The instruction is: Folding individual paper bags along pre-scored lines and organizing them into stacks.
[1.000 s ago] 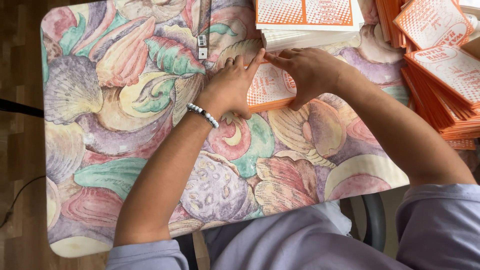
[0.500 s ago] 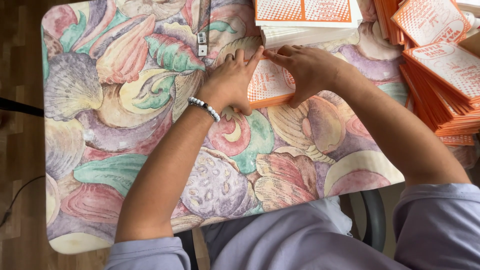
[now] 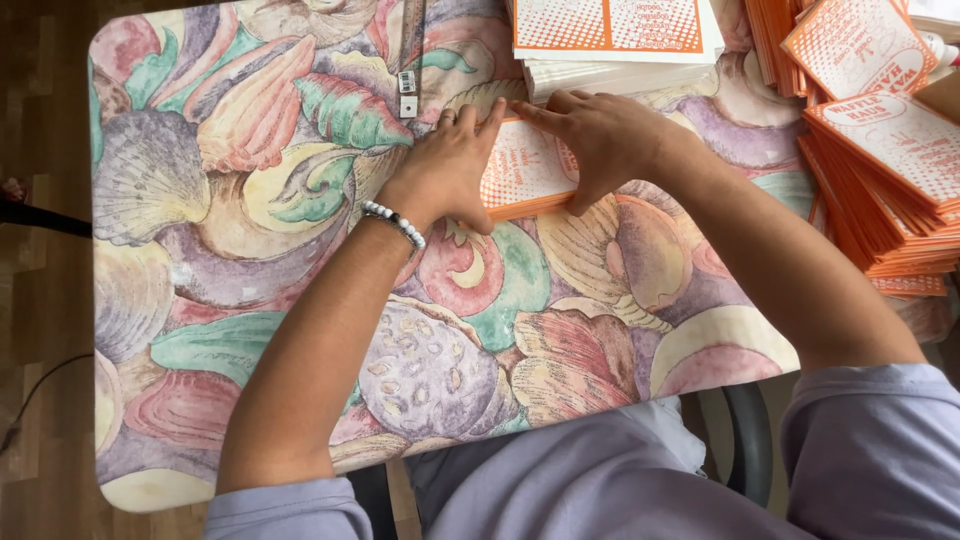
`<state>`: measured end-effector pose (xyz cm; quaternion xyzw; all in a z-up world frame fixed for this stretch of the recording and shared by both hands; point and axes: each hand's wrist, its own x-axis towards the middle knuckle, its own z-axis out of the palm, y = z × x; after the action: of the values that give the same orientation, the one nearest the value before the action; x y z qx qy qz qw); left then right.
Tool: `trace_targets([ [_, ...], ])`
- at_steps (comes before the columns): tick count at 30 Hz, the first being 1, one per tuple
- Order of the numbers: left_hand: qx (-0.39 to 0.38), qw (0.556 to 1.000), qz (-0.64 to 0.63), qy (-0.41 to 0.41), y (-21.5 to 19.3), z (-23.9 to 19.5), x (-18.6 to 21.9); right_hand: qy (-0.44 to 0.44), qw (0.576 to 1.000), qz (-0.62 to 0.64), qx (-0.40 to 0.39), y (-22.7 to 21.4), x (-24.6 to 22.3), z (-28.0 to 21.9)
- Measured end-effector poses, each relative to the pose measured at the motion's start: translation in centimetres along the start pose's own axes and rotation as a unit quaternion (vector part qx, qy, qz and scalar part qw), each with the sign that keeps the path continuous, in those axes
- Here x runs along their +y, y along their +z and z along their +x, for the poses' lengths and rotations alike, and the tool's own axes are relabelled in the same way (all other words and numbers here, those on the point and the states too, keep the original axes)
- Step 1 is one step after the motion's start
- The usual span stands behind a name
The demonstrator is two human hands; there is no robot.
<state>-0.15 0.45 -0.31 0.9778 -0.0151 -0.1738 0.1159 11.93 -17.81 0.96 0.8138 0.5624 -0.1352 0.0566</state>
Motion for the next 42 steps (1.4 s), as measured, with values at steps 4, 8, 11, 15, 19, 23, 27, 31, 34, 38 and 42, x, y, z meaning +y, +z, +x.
trace_targets([
  [4,-0.010,1.000,-0.013,-0.026,-1.8,-2.8,-1.2,-0.006,1.000,0.007,0.007,-0.1,-1.1,1.8],
  [8,-0.017,0.999,0.006,-0.049,-2.3,-3.7,-4.1,-0.024,1.000,-0.004,0.017,-0.5,-3.0,4.2],
  [11,-0.007,0.998,0.037,-0.043,-2.0,-3.6,-6.2,-0.017,1.000,-0.013,-0.003,-0.7,-3.8,6.1],
  [15,-0.036,0.997,0.008,-0.068,-2.2,-3.7,-6.6,-0.013,0.999,-0.039,-0.024,-0.7,-3.5,7.2],
  [19,-0.011,0.999,0.008,-0.046,-2.2,-3.9,-6.7,-0.014,1.000,-0.015,-0.013,-1.3,-3.7,6.8],
  [23,-0.026,0.998,-0.001,-0.059,-2.4,-4.3,-6.3,-0.016,0.999,-0.023,-0.019,-1.4,-4.0,6.5],
  [27,-0.015,0.998,0.014,-0.056,-1.9,-3.8,-6.5,-0.017,0.999,-0.029,-0.013,-1.2,-3.9,6.5],
  [31,-0.029,0.997,-0.001,-0.071,-2.3,-4.1,-6.2,-0.014,0.999,-0.033,-0.016,-1.3,-4.2,6.6],
  [34,0.010,0.999,0.020,-0.040,-2.4,-4.1,-6.3,-0.016,0.999,-0.029,-0.008,-1.2,-4.0,6.8],
  [38,-0.012,0.998,0.002,-0.062,-2.9,-4.4,-5.9,-0.018,0.999,-0.033,-0.005,-0.9,-3.8,7.0],
  [42,-0.027,0.997,-0.027,-0.073,-3.7,-4.9,-5.1,-0.038,0.999,-0.019,0.024,-0.8,-3.4,6.2],
])
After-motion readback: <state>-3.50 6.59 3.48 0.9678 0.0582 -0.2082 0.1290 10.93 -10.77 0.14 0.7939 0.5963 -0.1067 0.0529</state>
